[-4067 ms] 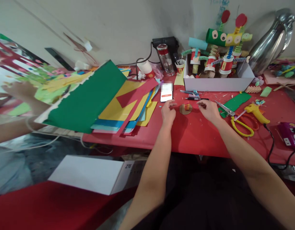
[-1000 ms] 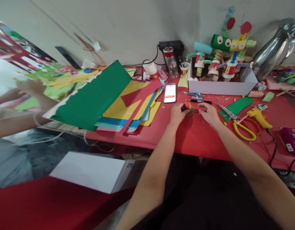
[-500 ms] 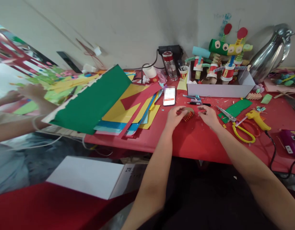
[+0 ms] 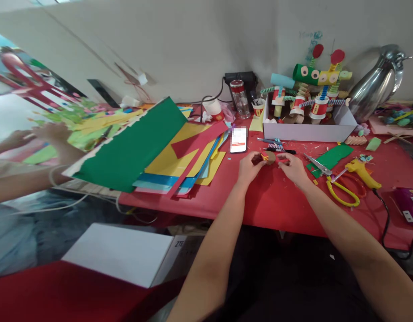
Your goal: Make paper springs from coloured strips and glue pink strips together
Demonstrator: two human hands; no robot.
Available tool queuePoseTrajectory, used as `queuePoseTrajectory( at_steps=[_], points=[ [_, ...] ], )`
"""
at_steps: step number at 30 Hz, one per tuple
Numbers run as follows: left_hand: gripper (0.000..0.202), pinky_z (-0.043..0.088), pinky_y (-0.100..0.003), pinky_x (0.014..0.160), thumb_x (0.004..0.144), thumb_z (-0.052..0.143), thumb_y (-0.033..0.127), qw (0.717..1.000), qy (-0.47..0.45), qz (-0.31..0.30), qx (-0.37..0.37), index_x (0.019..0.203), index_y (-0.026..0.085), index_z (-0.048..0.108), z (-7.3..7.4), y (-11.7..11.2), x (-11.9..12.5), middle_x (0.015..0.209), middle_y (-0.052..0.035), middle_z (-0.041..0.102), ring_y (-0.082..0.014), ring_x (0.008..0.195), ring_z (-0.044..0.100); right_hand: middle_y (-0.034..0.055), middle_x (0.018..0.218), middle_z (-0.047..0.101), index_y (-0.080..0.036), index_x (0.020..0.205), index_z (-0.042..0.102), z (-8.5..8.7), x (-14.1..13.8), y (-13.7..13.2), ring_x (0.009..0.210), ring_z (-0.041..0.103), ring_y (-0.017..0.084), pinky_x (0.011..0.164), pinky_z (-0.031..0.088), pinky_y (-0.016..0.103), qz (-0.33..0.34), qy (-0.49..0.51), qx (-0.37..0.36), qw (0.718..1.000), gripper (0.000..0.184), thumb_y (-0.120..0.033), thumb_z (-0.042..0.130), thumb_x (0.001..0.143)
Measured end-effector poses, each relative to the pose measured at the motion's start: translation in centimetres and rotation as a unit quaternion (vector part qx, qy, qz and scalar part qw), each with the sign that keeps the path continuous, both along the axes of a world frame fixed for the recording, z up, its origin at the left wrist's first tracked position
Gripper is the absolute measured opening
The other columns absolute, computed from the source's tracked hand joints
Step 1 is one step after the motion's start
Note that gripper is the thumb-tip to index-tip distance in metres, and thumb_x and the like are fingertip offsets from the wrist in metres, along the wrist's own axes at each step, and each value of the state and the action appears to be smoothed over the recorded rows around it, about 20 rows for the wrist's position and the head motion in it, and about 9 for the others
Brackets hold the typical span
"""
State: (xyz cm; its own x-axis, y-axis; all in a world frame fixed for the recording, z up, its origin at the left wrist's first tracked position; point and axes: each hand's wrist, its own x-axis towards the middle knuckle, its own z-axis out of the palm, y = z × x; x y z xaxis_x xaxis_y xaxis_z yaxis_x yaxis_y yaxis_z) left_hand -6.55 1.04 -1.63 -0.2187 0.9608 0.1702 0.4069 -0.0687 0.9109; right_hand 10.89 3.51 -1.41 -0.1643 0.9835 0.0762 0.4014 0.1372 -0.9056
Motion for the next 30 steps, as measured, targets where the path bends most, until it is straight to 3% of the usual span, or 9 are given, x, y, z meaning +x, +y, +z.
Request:
queuePoseTrajectory(
  at_steps=[8,14,20,25,30],
  points=[
    [0.024,0.052,-0.032,0.077,0.069,0.078,0.018,0.998,0.048,0.031,-0.003,0.082,0.022,0.058,-0.4,0.1,0.5,0.085,-0.0013,0.071,-0.0174,0.080,0.067,0.0029,0.098,0.074,-0.022,0.098,0.070,-0.5,0.1,0.2,0.063,0.065,0.013,0.062,0.055,0.028,0.014,0.011,0.021,1.000,0.027,-0.014,0.058,0.076],
    [0.032,0.051,-0.029,0.071,0.065,0.077,0.008,0.999,0.031,0.016,-0.010,0.084,0.021,0.056,-0.7,0.6,0.5,0.079,0.0006,0.068,-0.0138,0.070,0.063,0.0039,0.099,0.075,-0.021,0.097,0.071,0.2,0.1,0.0,0.063,0.064,0.012,0.067,0.054,0.030,0.007,-0.013,0.011,1.000,0.026,-0.013,0.058,0.075],
    [0.033,0.051,-0.029,0.069,0.063,0.078,0.010,1.000,0.014,0.011,-0.024,0.084,0.022,0.056,-1.0,0.2,0.0,0.076,0.0011,0.066,-0.0145,0.071,0.063,0.0037,0.100,0.075,-0.021,0.095,0.071,0.0,0.1,0.1,0.065,0.065,0.013,0.069,0.054,0.030,-0.001,-0.011,0.014,1.000,0.025,-0.013,0.059,0.075],
    [0.022,0.050,-0.031,0.074,0.070,0.076,0.024,0.995,-0.015,0.090,-0.044,0.085,0.020,0.060,-0.8,1.5,-0.2,0.088,-0.0033,0.068,-0.0161,0.078,0.063,0.0019,0.098,0.075,-0.023,0.095,0.072,-0.3,0.1,0.3,0.065,0.065,0.013,0.066,0.054,0.029,0.002,-0.005,0.021,1.000,0.024,-0.015,0.060,0.075],
    [0.019,0.048,-0.032,0.071,0.076,0.070,0.034,0.985,-0.052,0.145,-0.079,0.071,0.020,0.058,-0.6,4.7,-0.1,0.076,-0.0033,0.065,-0.0174,0.073,0.062,0.0028,0.098,0.075,-0.022,0.096,0.072,0.0,0.2,0.2,0.068,0.067,0.015,0.070,0.054,0.031,0.003,-0.017,0.008,1.000,0.025,-0.012,0.059,0.076]
  ],
)
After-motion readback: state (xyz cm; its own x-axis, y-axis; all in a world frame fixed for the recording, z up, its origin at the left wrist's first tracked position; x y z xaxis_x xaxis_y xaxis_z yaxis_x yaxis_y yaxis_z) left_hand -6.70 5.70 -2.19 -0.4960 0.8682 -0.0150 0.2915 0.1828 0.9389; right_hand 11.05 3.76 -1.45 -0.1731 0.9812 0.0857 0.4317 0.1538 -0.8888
